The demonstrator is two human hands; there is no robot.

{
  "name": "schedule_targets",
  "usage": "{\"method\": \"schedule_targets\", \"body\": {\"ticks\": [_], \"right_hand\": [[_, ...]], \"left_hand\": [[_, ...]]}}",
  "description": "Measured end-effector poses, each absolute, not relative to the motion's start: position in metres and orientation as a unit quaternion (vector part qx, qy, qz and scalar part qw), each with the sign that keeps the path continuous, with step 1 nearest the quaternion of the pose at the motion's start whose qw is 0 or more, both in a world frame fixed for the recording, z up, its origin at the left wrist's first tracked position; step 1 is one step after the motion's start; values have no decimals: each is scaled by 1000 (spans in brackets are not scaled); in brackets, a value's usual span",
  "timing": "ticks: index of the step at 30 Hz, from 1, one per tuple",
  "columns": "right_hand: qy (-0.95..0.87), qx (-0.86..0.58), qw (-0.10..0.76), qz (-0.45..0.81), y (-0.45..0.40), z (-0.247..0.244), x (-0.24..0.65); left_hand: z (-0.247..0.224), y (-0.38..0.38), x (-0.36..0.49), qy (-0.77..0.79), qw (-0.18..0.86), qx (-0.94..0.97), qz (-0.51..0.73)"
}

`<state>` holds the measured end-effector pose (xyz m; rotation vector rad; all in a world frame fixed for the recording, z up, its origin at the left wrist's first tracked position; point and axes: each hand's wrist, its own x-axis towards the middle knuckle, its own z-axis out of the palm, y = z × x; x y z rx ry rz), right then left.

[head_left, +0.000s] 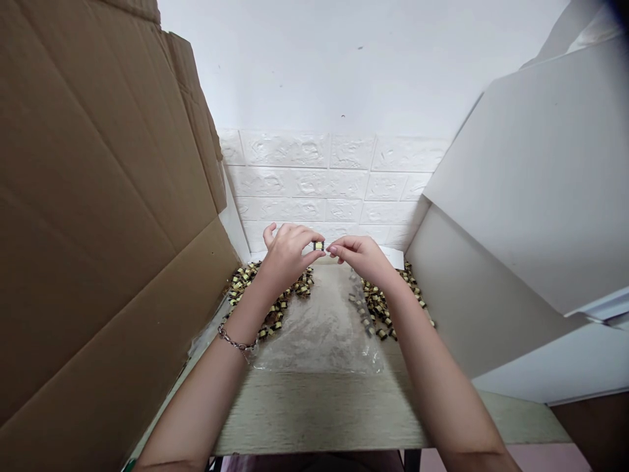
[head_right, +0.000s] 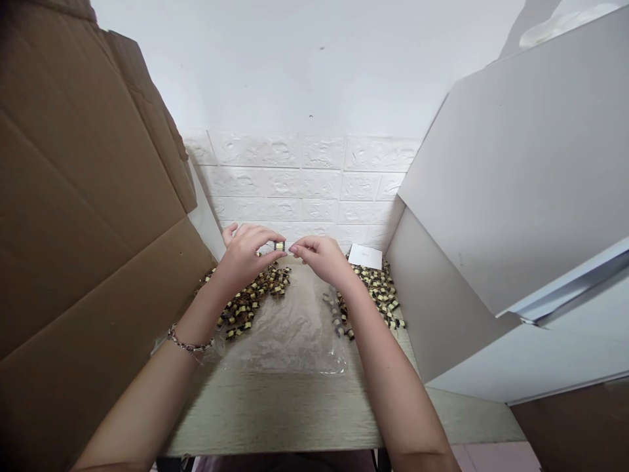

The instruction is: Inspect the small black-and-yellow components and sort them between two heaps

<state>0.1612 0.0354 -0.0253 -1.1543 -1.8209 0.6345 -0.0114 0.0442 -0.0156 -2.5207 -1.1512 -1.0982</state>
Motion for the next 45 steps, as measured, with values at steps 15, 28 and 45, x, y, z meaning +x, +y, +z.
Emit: {"method": "schedule_targets", "body": {"ticks": [15, 28, 45], "right_hand": [[-769, -457, 396, 206, 22, -12, 166], [-764, -356, 443, 306, 25, -15, 168], [-670, -252, 487, 501, 42, -40, 154]], "left_hand": [[-14, 42, -12, -359, 111, -856, -355], [-7, 41, -11, -325, -30, -850, -414], [-14, 45, -6, -280, -161, -820, -472]]}}
